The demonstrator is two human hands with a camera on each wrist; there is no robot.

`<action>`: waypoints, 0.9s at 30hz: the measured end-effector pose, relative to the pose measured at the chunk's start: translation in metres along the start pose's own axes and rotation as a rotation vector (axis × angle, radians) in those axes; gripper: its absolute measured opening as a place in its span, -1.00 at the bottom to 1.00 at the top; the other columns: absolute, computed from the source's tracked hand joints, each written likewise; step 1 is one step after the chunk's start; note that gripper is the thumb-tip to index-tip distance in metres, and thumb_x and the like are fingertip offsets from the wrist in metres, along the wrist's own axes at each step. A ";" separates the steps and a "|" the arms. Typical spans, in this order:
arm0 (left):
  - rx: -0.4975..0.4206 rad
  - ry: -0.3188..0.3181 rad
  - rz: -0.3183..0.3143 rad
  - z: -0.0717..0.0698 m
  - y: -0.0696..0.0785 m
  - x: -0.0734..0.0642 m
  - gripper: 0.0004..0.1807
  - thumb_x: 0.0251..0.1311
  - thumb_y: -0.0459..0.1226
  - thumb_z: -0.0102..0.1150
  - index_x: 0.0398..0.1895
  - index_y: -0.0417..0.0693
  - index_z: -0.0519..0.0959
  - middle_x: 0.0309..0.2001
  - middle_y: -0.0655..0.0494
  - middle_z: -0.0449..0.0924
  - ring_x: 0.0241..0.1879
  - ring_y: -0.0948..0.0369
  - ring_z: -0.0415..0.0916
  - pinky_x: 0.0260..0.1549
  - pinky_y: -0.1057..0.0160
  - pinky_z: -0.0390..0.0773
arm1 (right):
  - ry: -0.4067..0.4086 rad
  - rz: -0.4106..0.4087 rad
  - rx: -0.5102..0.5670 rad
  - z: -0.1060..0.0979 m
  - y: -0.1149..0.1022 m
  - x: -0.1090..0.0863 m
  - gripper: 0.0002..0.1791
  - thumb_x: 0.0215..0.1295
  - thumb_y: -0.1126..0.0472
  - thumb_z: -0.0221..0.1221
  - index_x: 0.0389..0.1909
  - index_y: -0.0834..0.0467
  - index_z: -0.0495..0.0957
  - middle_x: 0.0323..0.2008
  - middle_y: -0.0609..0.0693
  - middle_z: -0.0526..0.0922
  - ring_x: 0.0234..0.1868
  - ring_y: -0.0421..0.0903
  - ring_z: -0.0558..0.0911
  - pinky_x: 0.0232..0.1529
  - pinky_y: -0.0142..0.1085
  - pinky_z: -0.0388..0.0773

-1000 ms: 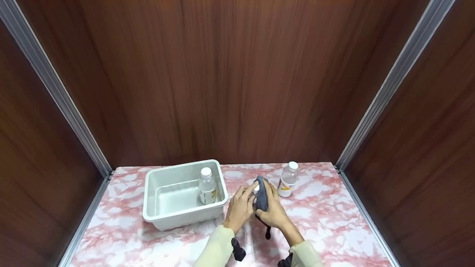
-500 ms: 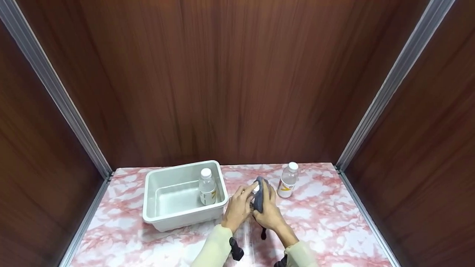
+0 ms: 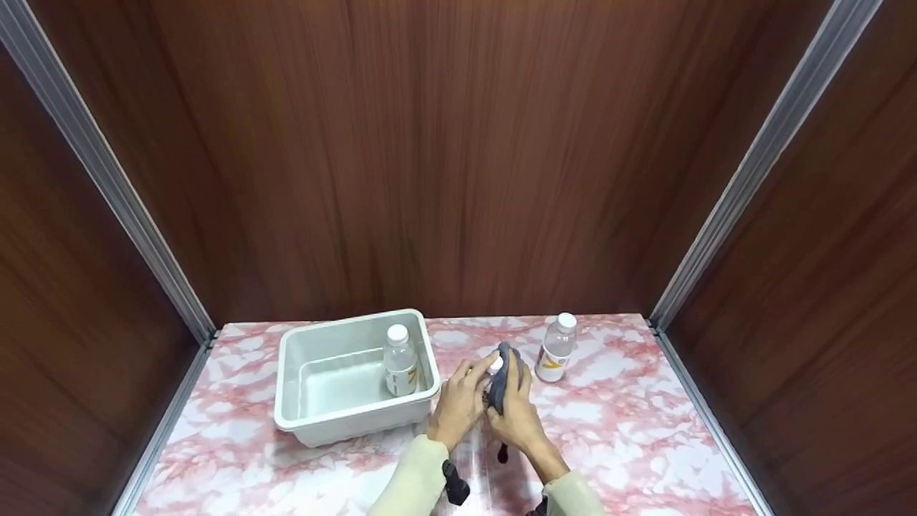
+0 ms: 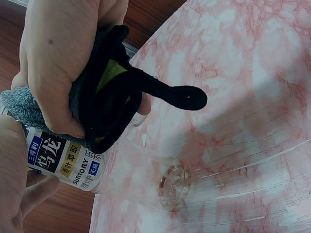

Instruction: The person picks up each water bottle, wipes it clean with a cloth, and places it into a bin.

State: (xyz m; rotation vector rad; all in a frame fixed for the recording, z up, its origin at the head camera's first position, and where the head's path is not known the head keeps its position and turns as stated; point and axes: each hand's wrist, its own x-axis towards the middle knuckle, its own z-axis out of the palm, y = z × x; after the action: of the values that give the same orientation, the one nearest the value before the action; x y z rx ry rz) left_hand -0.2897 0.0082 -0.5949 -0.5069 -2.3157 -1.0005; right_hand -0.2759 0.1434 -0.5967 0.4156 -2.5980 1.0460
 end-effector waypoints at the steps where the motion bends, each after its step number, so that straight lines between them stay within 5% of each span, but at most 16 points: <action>1: 0.001 0.000 0.001 0.000 0.000 0.000 -0.45 0.30 -0.38 0.23 0.34 0.18 0.52 -0.13 0.10 0.65 -0.37 0.15 0.67 -0.34 0.17 0.69 | 0.009 -0.001 -0.002 0.001 0.000 0.000 0.18 -0.12 0.49 0.28 0.55 0.31 -0.16 0.43 0.57 -0.02 -0.41 0.10 0.61 -0.53 -0.14 0.63; 10: -0.018 0.009 0.009 0.001 -0.002 -0.002 -0.48 0.32 -0.38 0.19 0.33 0.15 0.54 -0.13 0.12 0.64 -0.39 0.17 0.66 -0.35 0.22 0.68 | 0.022 0.026 0.029 0.007 0.000 -0.006 0.21 -0.11 0.50 0.26 0.57 0.29 -0.22 0.46 0.53 -0.09 -0.44 0.06 0.60 -0.53 -0.25 0.59; 27: 0.008 0.012 0.016 0.003 -0.003 -0.002 -0.47 0.28 -0.40 0.23 0.31 0.12 0.54 -0.16 0.10 0.63 -0.40 0.15 0.66 -0.37 0.19 0.68 | 0.059 0.033 0.054 0.022 0.009 -0.016 0.19 -0.10 0.54 0.21 0.51 0.41 -0.32 0.42 0.65 -0.18 -0.25 0.33 0.66 -0.39 -0.09 0.72</action>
State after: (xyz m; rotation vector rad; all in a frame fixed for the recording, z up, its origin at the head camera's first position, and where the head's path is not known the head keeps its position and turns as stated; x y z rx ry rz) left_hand -0.2909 0.0089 -0.5991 -0.5148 -2.3008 -0.9838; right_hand -0.2687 0.1369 -0.6236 0.3505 -2.5376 1.1239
